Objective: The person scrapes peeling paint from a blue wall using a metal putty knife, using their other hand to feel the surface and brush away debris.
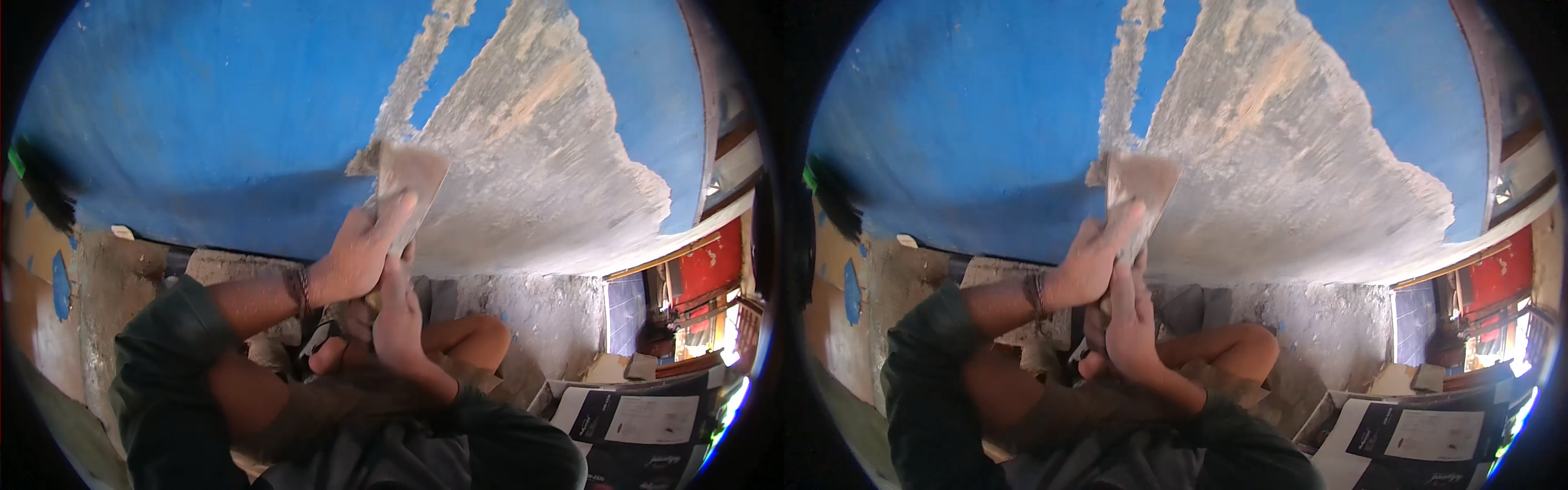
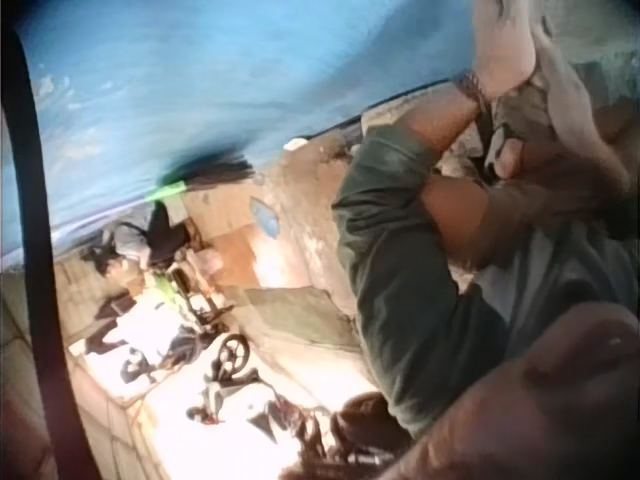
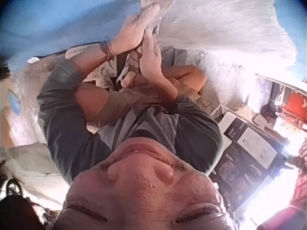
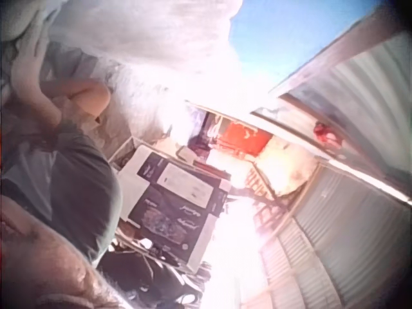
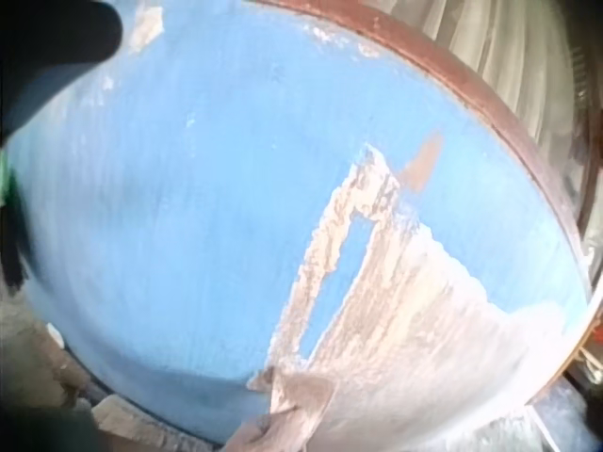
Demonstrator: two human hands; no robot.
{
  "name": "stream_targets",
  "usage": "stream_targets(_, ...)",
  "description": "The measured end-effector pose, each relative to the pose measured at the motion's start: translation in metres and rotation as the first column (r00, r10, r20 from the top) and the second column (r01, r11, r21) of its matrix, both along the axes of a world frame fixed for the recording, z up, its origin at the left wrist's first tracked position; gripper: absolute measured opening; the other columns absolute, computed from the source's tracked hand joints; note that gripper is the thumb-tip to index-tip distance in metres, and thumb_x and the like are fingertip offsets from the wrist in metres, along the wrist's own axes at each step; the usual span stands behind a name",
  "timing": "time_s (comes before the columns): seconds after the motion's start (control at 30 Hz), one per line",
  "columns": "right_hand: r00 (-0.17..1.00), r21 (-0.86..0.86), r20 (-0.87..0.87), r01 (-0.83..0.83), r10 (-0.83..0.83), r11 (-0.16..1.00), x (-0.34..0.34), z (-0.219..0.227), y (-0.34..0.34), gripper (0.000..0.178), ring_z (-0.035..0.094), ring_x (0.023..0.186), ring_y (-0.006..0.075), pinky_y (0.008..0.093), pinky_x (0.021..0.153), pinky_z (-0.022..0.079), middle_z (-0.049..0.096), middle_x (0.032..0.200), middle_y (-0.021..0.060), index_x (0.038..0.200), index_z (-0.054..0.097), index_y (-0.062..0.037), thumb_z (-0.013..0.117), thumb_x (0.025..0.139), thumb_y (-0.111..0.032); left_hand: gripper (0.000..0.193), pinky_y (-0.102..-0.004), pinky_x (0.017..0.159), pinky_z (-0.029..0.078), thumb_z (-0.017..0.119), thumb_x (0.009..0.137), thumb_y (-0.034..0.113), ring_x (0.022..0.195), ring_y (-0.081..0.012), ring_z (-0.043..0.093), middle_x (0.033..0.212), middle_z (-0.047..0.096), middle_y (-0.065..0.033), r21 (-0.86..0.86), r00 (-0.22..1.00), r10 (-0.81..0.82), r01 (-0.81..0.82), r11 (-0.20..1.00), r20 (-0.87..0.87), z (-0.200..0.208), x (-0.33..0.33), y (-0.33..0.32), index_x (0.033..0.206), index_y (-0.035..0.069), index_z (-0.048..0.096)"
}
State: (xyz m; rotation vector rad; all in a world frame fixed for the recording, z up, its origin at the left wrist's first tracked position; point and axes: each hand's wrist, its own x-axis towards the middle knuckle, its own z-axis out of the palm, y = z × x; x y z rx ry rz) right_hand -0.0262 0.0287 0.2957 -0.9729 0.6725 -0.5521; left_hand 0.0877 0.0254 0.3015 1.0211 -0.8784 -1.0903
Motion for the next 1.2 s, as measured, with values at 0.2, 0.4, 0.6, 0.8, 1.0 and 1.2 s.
stream_targets(0.2, 0.998, 0.170, -0.003, 0.063, -0.063, 0.983, -0.003, 0.025, 0.005, 0.027, 0.032, 0.040, 0.0044, 0.0194, 0.036, 0.025, 0.039, 0.057, -0.0021, 0.101, 0.044, -0.0093, 0.034, 0.098, -0.034, 0.050, -0.0237, 0.052, 0.043, 0.046, 0.093, 0.043, 0.056, -0.0103, 0.054, 0.060, 0.054, -0.0047, 0.008, 0.997, -0.032, 0.032, 0.999, -0.068, 0.021, -0.001, 0.002, 0.071, 0.001, 0.057)
stream_targets(0.4, 0.997, 0.099, -0.049, 0.068, -0.064, 0.993, -0.007, 0.011, 0.004, 0.025, 0.031, 0.041, 0.0048, 0.0201, 0.035, 0.024, 0.038, 0.059, -0.0020, 0.106, 0.042, -0.0105, 0.034, 0.099, -0.033, 0.047, -0.0244, 0.054, 0.043, 0.042, 0.093, 0.046, 0.058, -0.0098, 0.052, 0.063, 0.053, -0.0031, -0.013, 0.999, -0.001, 0.001, 1.000, -0.032, -0.010, -0.008, -0.008, 0.089, 0.001, 0.054)
stream_targets(0.6, 0.993, 0.026, -0.003, 0.119, -0.119, 0.993, -0.008, -0.007, 0.004, 0.027, 0.038, 0.046, 0.0043, 0.0195, 0.038, 0.027, 0.044, 0.065, -0.0012, 0.105, 0.045, -0.0062, 0.033, 0.099, -0.029, 0.049, -0.0251, 0.052, 0.043, 0.041, 0.094, 0.047, 0.055, -0.0101, 0.052, 0.063, 0.054, -0.0037, 0.033, 0.997, -0.006, 0.004, 0.999, 0.072, -0.008, -0.007, -0.004, 0.083, 0.001, 0.055)
stream_targets(0.8, 0.989, -0.231, -0.028, 0.136, -0.146, 0.963, -0.006, -0.023, -0.004, 0.036, 0.053, 0.076, 0.0089, 0.0211, 0.062, 0.042, 0.056, 0.092, 0.0075, 0.107, 0.050, 0.0038, 0.032, 0.099, -0.026, 0.052, -0.0260, 0.049, 0.045, 0.044, 0.092, 0.049, 0.052, -0.0108, 0.054, 0.062, 0.056, -0.0052, 0.007, 0.999, -0.038, 0.038, 0.999, -0.006, 0.004, -0.005, -0.007, 0.077, 0.000, 0.056)
stream_targets(1.0, 0.985, -0.311, 0.006, 0.166, -0.173, 0.936, 0.001, -0.032, -0.008, 0.041, 0.046, 0.110, 0.0202, 0.0321, 0.095, 0.035, 0.052, 0.117, 0.0160, 0.114, 0.049, 0.0090, 0.031, 0.099, -0.025, 0.052, -0.0257, 0.049, 0.047, 0.047, 0.091, 0.049, 0.052, -0.0113, 0.056, 0.061, 0.056, -0.0062, 0.031, 0.998, -0.059, 0.059, 0.998, 0.007, -0.010, 0.001, -0.015, 0.075, 0.000, 0.057)
stream_targets(1.2, 0.982, -0.328, -0.017, 0.172, -0.188, 0.929, 0.004, -0.041, -0.009, 0.042, 0.047, 0.109, 0.0193, 0.0321, 0.093, 0.036, 0.054, 0.114, 0.0154, 0.114, 0.049, 0.0089, 0.032, 0.100, -0.027, 0.053, -0.0251, 0.049, 0.046, 0.044, 0.093, 0.046, 0.052, -0.0108, 0.056, 0.061, 0.055, -0.0051, -0.025, 1.000, -0.011, 0.012, 1.000, 0.020, -0.006, 0.001, -0.012, 0.073, -0.001, 0.056)
